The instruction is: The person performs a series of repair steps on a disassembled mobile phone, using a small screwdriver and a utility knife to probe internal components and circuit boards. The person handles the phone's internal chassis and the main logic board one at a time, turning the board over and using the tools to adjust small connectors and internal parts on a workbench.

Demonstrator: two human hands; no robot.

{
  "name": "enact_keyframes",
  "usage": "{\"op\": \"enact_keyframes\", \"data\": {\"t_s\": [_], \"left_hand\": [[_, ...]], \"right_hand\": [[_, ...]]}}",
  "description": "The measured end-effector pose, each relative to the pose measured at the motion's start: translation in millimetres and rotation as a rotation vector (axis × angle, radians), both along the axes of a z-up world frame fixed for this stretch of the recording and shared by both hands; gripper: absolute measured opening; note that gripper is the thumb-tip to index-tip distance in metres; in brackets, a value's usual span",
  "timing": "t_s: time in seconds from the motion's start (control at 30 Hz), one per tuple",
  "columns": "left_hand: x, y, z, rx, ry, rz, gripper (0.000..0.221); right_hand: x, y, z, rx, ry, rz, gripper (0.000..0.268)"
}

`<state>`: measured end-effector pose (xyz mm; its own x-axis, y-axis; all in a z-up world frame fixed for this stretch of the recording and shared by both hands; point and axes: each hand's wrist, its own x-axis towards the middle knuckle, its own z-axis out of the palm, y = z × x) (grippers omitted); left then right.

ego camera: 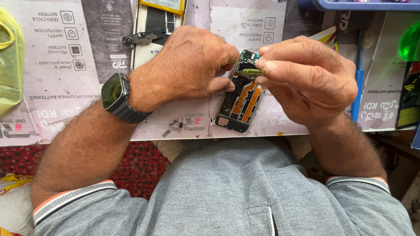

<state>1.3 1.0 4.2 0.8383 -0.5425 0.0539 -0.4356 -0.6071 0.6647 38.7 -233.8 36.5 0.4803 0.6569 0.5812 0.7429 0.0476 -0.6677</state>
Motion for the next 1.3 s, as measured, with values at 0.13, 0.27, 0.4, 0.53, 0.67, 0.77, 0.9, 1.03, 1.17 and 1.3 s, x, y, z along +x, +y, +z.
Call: {"op": "enact_keyframes", "data": {"t_s": [0.13,0.27,0.4,0.53,0.67,0.77,0.9,1.03,1.17,1.3], "left_hand": [[-0.1,-1.0,0.1,0.0,0.013,0.007,0.029],[0.2,-0.4,0.1,0.012,0.005,-0.001,0.03],[-0.5,-0.4,0.4,0.007,0.012,0.007,0.03],[0.3,-0.5,-0.4,-0.002,-0.004,-0.001,0.031],[-0.2,0.4,0.1,0.012,0.029,0.004,0.031],[-0.1,0.1,-1.0,0.001,0.003,-0.003,0.031],[0.1,0.6,-1.2,0.0,0.01,0.0,0.03],[0.1,-0.2,-1.0,0.003,-0.009,0.002,0.03],[-0.5,-0.3,-0.7,0.007,0.0,0.005,0.03],[-0.2,-0.9,0.3,0.005,0.0,0.008,0.029]], "right_hand": [[-0.2,-1.5,-1.9,-0.006,-0.014,-0.01,0.023],[5.4,1.0,-3.0,0.041,-0.05,0.03,0.022],[0.0,-1.8,-0.4,-0.003,0.031,0.028,0.018],[2.1,0.2,-1.1,0.026,-0.015,0.04,0.02],[-2.7,1.1,3.5,-0.028,0.013,-0.007,0.021],[0.7,3.9,1.3,-0.018,-0.041,-0.015,0.023],[-0.7,2.7,0.3,-0.028,0.026,0.004,0.018],[-2.2,0.3,0.3,-0.048,0.016,-0.024,0.017],[0.3,-0.6,-2.0,-0.002,0.009,-0.001,0.019],[0.1,-5.0,-3.3,0.011,0.001,-0.01,0.023]]}}
